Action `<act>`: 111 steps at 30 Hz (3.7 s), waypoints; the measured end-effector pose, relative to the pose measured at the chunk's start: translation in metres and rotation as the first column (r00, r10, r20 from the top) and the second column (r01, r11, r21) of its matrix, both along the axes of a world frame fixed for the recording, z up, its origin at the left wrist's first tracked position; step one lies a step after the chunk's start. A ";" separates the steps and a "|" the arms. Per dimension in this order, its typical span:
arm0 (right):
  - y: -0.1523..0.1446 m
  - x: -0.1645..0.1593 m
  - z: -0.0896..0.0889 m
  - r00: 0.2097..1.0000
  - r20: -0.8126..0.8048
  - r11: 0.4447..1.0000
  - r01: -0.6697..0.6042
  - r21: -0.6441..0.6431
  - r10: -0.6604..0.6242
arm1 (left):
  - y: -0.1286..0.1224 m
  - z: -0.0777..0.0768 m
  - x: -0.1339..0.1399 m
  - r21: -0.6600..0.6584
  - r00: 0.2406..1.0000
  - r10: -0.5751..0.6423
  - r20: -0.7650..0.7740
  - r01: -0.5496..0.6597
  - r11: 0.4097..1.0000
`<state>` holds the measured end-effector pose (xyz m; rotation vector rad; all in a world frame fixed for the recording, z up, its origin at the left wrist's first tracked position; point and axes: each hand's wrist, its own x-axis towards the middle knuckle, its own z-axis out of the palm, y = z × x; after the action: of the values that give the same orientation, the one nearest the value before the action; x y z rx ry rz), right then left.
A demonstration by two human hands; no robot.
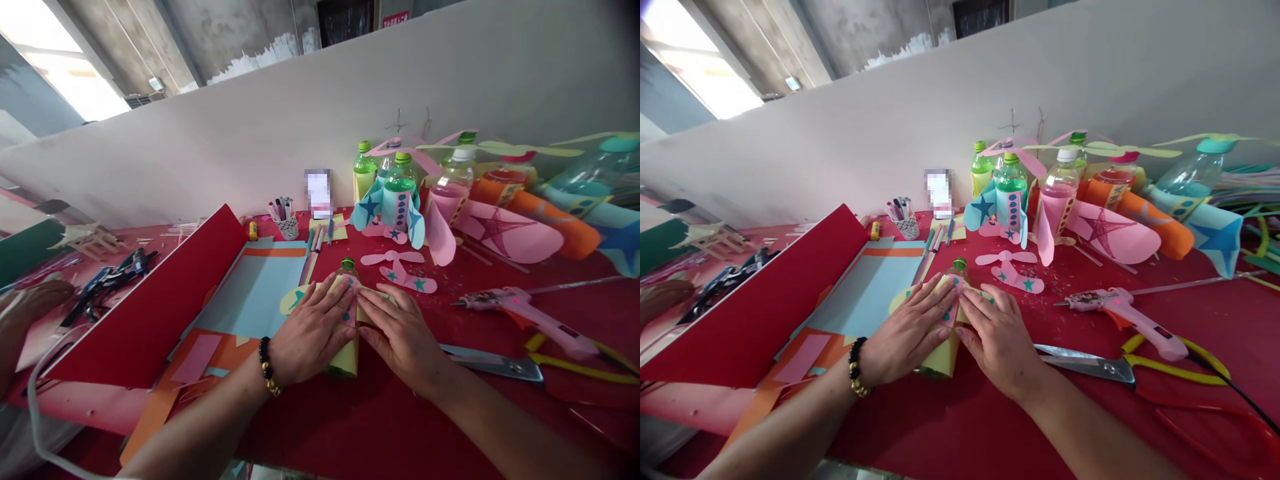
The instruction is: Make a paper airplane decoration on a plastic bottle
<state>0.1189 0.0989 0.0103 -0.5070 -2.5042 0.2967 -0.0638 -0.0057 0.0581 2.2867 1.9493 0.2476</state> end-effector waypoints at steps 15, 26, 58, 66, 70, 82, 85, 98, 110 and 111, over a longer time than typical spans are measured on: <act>-0.002 0.005 0.006 0.998 -0.061 0.999 -0.036 0.000 0.036 | 0.028 0.015 0.002 0.065 1.000 0.022 -0.016 -0.021 0.998; -0.001 0.013 0.012 0.975 -0.217 0.997 -0.059 -0.040 0.049 | 0.038 0.011 0.011 0.228 0.999 0.030 -0.018 -0.025 0.973; -0.008 0.014 0.013 0.973 -0.217 0.990 -0.105 -0.093 0.083 | 0.089 0.006 -0.020 -0.050 0.940 0.303 0.155 -0.299 0.953; -0.010 0.012 0.014 0.975 -0.202 0.989 -0.110 -0.102 0.088 | 0.095 0.000 -0.020 -0.033 0.922 0.319 0.222 -0.320 0.947; -0.012 0.013 0.015 0.974 -0.196 0.986 -0.132 -0.099 0.111 | 0.094 -0.007 -0.021 -0.027 0.918 0.305 0.253 -0.308 0.951; -0.019 0.009 0.012 0.958 -0.075 0.959 -0.281 -0.041 0.278 | 0.085 -0.016 -0.028 0.054 0.906 0.321 0.278 -0.348 0.936; -0.020 0.007 0.012 0.951 -0.066 0.951 -0.307 -0.042 0.304 | 0.084 -0.015 -0.024 0.066 0.910 0.330 0.250 -0.356 0.932; -0.025 0.006 0.013 0.915 -0.086 0.915 -0.400 -0.060 0.394 | 0.084 -0.019 -0.020 0.116 0.916 0.325 0.233 -0.358 0.926; 0.002 0.018 0.021 0.869 -0.458 0.968 -0.244 -0.065 0.188 | 0.081 -0.015 -0.027 0.187 0.889 0.329 0.319 -0.399 0.898; 0.009 0.020 0.020 0.881 -0.460 0.986 -0.156 -0.064 0.109 | 0.079 -0.011 -0.030 0.198 0.889 0.336 0.313 -0.406 0.892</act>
<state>0.1384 0.1074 0.0308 -0.2626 -2.0718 0.5311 -0.0934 0.0730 0.0475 1.8494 2.2988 0.8552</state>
